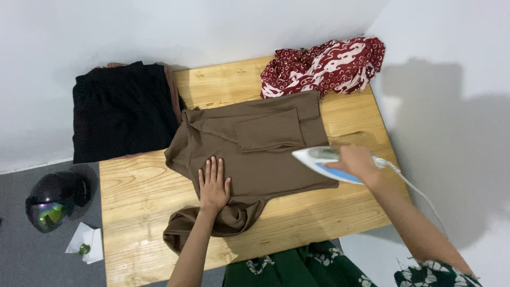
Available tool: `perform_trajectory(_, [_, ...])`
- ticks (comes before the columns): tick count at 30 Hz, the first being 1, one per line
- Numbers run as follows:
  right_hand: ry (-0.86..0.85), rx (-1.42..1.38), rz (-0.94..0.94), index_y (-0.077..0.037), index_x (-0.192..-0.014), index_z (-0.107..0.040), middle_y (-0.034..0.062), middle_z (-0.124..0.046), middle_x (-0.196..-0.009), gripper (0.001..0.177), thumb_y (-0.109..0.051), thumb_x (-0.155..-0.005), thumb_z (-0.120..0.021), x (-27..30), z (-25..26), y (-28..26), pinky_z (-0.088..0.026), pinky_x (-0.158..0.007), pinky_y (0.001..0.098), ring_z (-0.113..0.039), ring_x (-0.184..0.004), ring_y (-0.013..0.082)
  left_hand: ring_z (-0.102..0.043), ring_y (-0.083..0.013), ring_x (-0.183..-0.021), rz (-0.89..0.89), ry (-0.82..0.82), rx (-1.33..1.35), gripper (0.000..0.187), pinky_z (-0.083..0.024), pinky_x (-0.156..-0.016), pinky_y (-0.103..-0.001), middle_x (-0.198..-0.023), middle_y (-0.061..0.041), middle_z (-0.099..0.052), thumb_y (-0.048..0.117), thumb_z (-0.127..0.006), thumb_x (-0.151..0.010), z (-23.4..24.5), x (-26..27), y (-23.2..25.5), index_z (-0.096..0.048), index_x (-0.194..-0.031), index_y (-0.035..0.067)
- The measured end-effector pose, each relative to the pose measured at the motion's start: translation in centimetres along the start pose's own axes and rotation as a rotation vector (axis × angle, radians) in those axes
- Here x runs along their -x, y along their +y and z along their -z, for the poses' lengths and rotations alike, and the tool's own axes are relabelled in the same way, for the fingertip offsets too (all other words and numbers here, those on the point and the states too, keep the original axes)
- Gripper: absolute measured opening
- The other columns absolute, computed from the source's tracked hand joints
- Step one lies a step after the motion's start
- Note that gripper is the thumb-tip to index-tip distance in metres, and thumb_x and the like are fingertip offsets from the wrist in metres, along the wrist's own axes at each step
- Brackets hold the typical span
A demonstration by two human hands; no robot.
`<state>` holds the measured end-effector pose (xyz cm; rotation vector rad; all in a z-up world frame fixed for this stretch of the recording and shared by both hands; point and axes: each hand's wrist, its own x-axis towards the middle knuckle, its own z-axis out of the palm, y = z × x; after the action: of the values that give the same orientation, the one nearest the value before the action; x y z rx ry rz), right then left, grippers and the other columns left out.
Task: Ironing and folding a brown garment on a wooden workbench.
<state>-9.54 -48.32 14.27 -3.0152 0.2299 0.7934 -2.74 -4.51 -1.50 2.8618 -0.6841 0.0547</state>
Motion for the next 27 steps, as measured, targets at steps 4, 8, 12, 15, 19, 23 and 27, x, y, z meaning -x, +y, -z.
perform_trajectory(4, [0.061, -0.027, -0.052, -0.021, -0.131, -0.070, 0.0168, -0.079, -0.092, 0.085, -0.076, -0.067, -0.074, 0.2, -0.9, 2.5, -0.061, -0.079, 0.0462, -0.075, -0.084, 0.0318, -0.014, -0.0299, -0.157, 0.005, 0.010, 0.056, 0.068, -0.012, -0.125, -0.054, -0.170, -0.013, -0.017, 0.043, -0.034, -0.105, 0.0, 0.2, 0.0, -0.020, -0.163, 0.011])
perform_trajectory(8, [0.169, -0.325, -0.124, -0.014, -0.125, -0.073, 0.0184, -0.079, -0.093, 0.080, -0.070, -0.068, -0.078, 1.7, -0.8, 5.5, -0.061, -0.078, 0.0442, -0.077, -0.081, 0.0295, -0.007, -0.0293, -0.158, 0.026, -0.107, -0.079, 0.073, -0.007, -0.125, -0.054, -0.171, -0.015, -0.008, 0.046, -0.034, -0.105, 0.5, -0.1, 0.7, -0.012, -0.164, 0.009])
perform_trajectory(12, [0.502, -0.858, -0.366, 0.004, -0.121, -0.071, 0.0208, -0.078, -0.095, 0.066, -0.050, -0.084, -0.081, 1.9, 0.1, 6.3, -0.060, -0.076, 0.0402, -0.076, -0.082, 0.0271, 0.002, -0.0283, -0.157, -0.010, -0.374, -0.139, 0.081, 0.001, -0.125, -0.052, -0.170, -0.015, 0.004, 0.057, -0.027, -0.103, 2.3, -2.8, 4.2, -0.002, -0.161, 0.006])
perform_trajectory(15, [0.799, -1.202, -0.451, 0.003, -0.133, -0.059, 0.0181, -0.071, -0.111, 0.065, -0.041, -0.090, -0.080, 0.3, 0.6, 3.5, -0.057, -0.081, 0.0342, -0.070, -0.095, 0.0207, 0.003, -0.0301, -0.159, -0.160, -0.369, -0.082, 0.087, 0.001, -0.126, -0.051, -0.171, -0.019, 0.005, 0.061, -0.023, -0.104, 0.9, -3.9, 7.5, -0.001, -0.163, 0.001])
perform_trajectory(19, [1.126, -1.320, -0.477, 0.002, -0.142, -0.052, 0.0159, -0.066, -0.123, 0.067, -0.038, -0.096, -0.080, -5.2, -4.9, 5.0, -0.054, -0.089, 0.0311, -0.066, -0.105, 0.0162, 0.007, -0.0320, -0.157, -0.194, -0.386, -0.014, 0.091, 0.001, -0.125, -0.050, -0.170, -0.019, 0.009, 0.066, -0.021, -0.102, -0.7, -4.4, 11.3, 0.001, -0.162, 0.001])
perform_trajectory(23, [1.343, -1.406, -0.424, 0.004, -0.144, -0.051, 0.0138, -0.065, -0.121, 0.067, -0.035, -0.096, -0.079, -7.3, -7.5, 5.1, -0.052, -0.089, 0.0326, -0.061, -0.101, 0.0176, 0.004, -0.0307, -0.151, -0.302, 0.165, 0.026, 0.091, -0.001, -0.120, -0.055, -0.165, -0.016, 0.003, 0.067, -0.020, -0.096, -3.7, -3.6, 12.5, -0.002, -0.159, 0.004])
perform_trajectory(27, [1.319, -1.364, -0.386, 0.007, -0.141, -0.053, 0.0170, -0.062, -0.125, 0.061, -0.031, -0.101, -0.078, -7.0, -9.9, 4.4, -0.049, -0.099, 0.0344, -0.059, -0.112, 0.0209, 0.010, -0.0276, -0.158, -0.164, -0.527, -0.136, 0.088, 0.003, -0.127, -0.052, -0.172, -0.013, 0.010, 0.066, -0.019, -0.103, 1.8, -4.2, 13.8, 0.006, -0.163, 0.008])
